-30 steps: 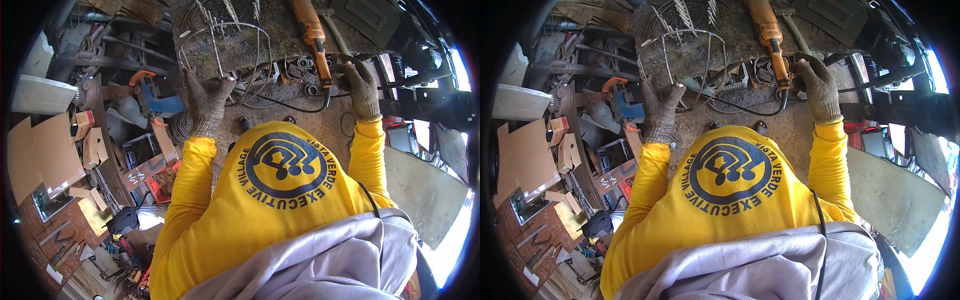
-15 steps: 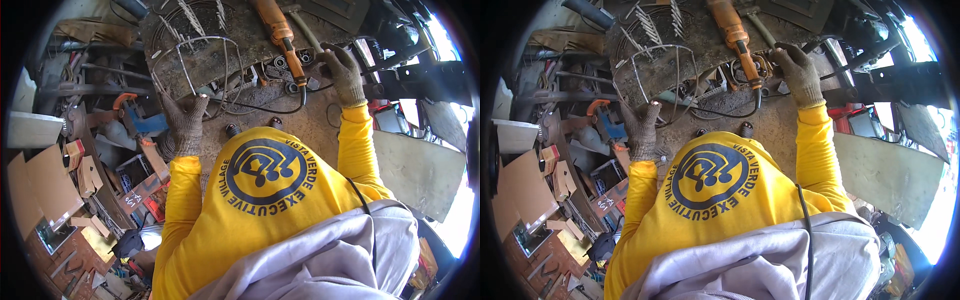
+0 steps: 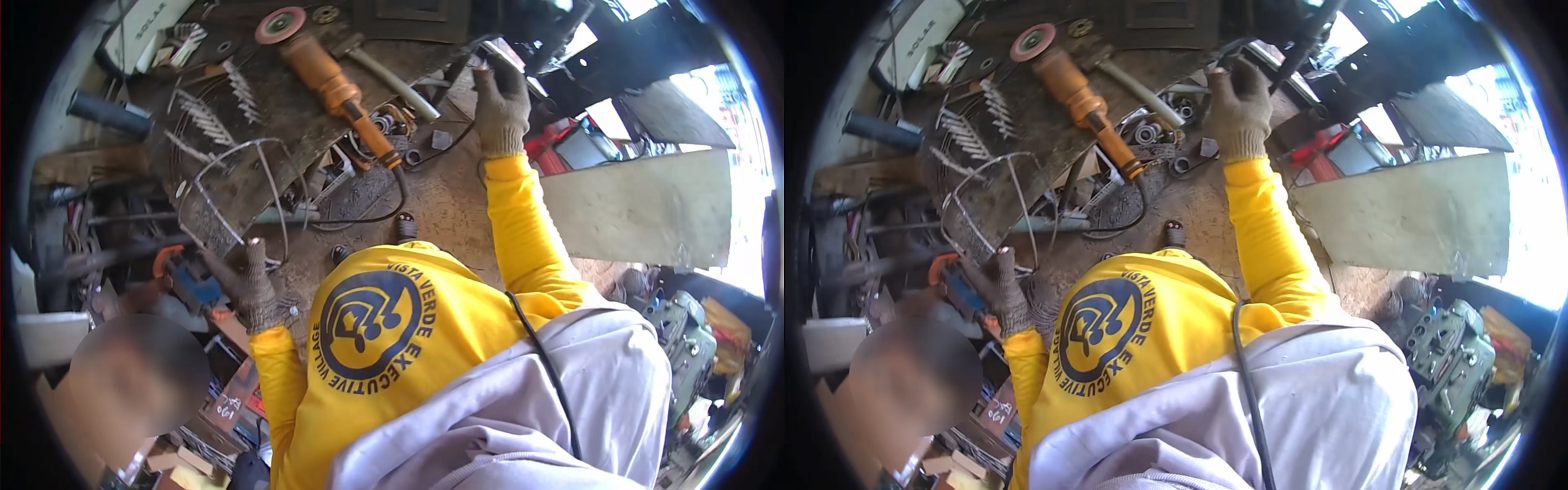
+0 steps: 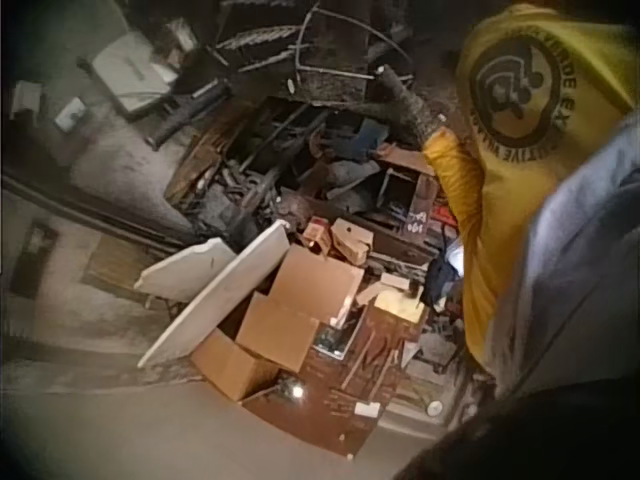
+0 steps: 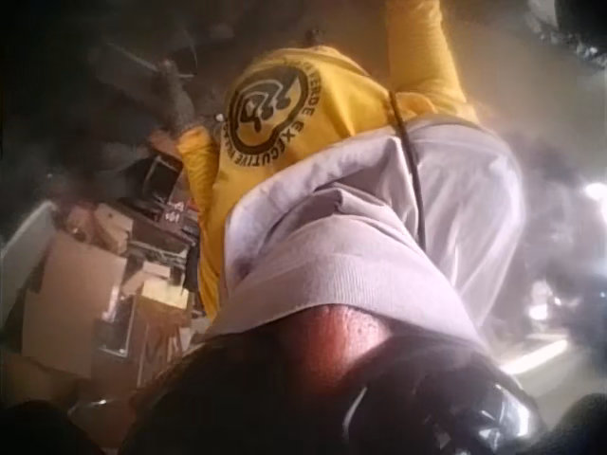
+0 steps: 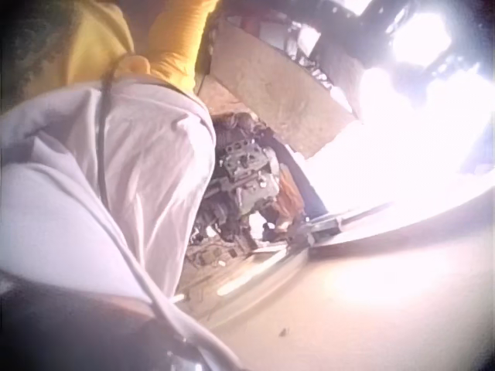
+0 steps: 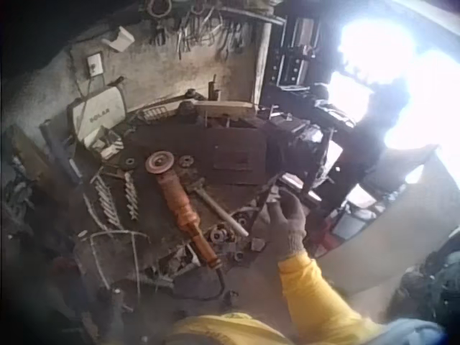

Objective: The person uses an angle grinder to smooth edges on a circular metal frame and then performs welding on the metal rods using a welding tool.

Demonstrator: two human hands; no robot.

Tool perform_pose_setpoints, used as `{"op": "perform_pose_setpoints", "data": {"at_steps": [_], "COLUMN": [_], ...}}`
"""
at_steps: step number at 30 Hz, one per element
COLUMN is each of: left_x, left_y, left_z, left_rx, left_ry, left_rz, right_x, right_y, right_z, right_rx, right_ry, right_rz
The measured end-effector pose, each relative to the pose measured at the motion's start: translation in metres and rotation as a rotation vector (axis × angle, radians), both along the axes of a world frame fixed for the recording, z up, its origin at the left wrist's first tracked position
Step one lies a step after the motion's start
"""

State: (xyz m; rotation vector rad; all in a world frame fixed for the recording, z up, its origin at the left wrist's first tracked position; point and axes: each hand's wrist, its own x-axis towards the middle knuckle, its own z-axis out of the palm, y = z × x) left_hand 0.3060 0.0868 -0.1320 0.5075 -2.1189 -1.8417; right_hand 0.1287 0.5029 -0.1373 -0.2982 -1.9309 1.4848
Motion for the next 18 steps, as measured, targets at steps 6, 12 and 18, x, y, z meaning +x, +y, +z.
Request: {"op": "perform_pose_setpoints", "data": {"at_steps": [6, 12, 18], "left_x": [-0.009, -0.012, -0.016], "left_y": [0.021, -0.002, -0.010], "left_z": [0.016, -0.017, -0.025], "left_rx": [-0.133, -0.477, -0.408], "left_ry": [0.054, 0.195, 0.110], "left_rz": [0.057, 0.088, 0.116], "right_x": [-0.035, -0.060, -0.079], "right_y": [0.141, 0.158, 0.181], "right_z": [-0.001, -0.013, -0.021], "right_rx": [0.285, 0.178, 0.384], "right_ry": [-0.231, -0.489, -0.751], "right_rz": [-0.396, -0.495, -0.343]}}
